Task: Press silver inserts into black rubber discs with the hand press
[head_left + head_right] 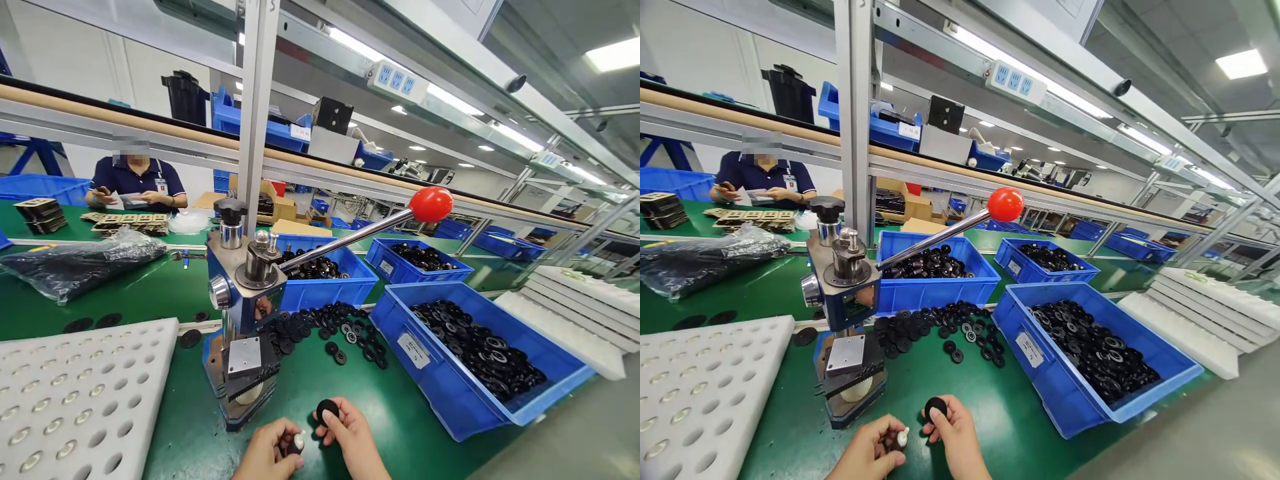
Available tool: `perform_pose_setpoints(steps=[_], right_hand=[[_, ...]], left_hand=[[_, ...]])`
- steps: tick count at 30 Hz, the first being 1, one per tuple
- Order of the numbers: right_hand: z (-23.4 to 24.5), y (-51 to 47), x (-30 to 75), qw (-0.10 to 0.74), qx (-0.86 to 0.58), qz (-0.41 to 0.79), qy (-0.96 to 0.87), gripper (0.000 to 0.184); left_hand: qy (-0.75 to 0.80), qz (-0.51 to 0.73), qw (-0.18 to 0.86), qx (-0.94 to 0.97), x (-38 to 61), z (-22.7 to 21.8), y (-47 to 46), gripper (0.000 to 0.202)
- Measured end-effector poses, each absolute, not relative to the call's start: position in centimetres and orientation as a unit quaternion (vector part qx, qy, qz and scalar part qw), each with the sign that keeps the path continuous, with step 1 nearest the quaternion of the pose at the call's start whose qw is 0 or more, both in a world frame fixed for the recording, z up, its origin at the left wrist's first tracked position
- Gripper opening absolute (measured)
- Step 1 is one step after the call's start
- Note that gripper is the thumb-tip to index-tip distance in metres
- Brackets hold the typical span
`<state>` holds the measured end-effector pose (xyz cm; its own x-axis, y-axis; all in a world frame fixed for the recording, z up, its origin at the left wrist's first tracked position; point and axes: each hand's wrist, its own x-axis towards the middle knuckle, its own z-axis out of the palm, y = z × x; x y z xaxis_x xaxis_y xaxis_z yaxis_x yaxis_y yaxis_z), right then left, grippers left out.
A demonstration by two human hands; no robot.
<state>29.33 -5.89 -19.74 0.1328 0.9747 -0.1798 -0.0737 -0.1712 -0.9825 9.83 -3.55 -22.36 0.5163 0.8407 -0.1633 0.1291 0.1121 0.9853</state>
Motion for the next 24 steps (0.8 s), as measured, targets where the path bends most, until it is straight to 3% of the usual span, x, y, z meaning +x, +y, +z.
perform_pose_setpoints(steps=[6, 17, 20, 24], right_hand=[[-16.3, -6.5, 27.7, 0.511, -0.530, 0.550, -0.396, 0.059], [-14.7, -7.9, 27.9, 0.515, -0.526, 0.589, -0.335, 0.060], [-13.1, -8.9, 27.6, 0.459, -0.519, 0.618, -0.373, 0.047], [-11.5, -10.7, 25.6, 0.344, -0.460, 0.707, -0.412, 0.045]], left_hand=[[0.392, 0.321, 0.626, 0.593, 9.7, -19.3, -4.4, 0.017], [0.412, 0.309, 0.656, 0.552, 9.3, -18.9, -4.7, 0.035], [0.410, 0.322, 0.639, 0.565, 9.3, -19.3, -4.7, 0.029], [0.393, 0.344, 0.596, 0.610, 9.4, -19.9, -4.8, 0.016]])
